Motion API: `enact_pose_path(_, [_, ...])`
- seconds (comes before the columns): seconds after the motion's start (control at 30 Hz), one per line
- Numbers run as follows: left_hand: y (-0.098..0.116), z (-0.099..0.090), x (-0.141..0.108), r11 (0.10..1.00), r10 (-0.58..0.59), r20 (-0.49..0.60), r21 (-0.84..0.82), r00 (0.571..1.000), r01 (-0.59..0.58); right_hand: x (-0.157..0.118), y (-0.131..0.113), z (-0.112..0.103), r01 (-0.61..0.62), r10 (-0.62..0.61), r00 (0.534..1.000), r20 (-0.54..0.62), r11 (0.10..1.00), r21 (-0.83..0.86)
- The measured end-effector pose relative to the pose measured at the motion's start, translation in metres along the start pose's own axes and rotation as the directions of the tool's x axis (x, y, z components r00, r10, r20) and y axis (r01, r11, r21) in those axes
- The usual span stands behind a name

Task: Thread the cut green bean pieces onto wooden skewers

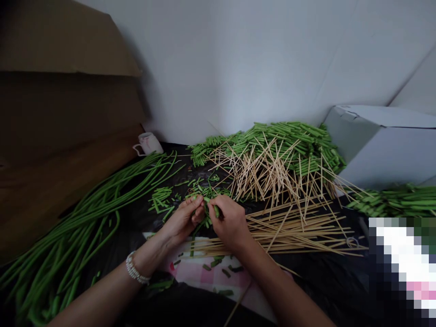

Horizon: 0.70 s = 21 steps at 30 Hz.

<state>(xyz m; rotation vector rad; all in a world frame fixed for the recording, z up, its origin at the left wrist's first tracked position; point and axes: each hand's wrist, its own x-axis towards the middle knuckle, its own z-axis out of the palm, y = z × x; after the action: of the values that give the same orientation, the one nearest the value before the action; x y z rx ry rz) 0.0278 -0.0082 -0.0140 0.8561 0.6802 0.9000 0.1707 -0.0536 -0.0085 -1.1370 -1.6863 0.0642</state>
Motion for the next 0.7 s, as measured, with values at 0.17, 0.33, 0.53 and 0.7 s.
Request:
enact_pose_path(0.17, [0.017, -0.014, 0.007, 0.988, 0.028, -0.111, -0.145, 0.993, -0.044, -0.011, -0.001, 0.005, 0.179, -0.165, 0.978, 0.128, 0.978, -0.104])
enact_pose_path(0.33, [0.025, -0.023, 0.007, 0.982, 0.152, -0.145, 0.134, 0.978, -0.132, -0.005, -0.008, 0.004, -0.007, -0.017, 0.981, 0.191, 0.992, 0.123])
enact_pose_path(0.53, [0.008, -0.008, -0.003, 0.897, 0.055, 0.116, 0.431, 0.992, -0.100, 0.002, 0.000, 0.002, -0.361, 0.289, 0.919, 0.266, 0.890, 0.279])
enact_pose_path(0.7, [0.010, -0.013, -0.002, 0.913, -0.001, 0.189, 0.402, 0.982, -0.076, 0.008, 0.002, -0.004, -0.495, 0.404, 0.867, 0.290, 0.757, 0.426])
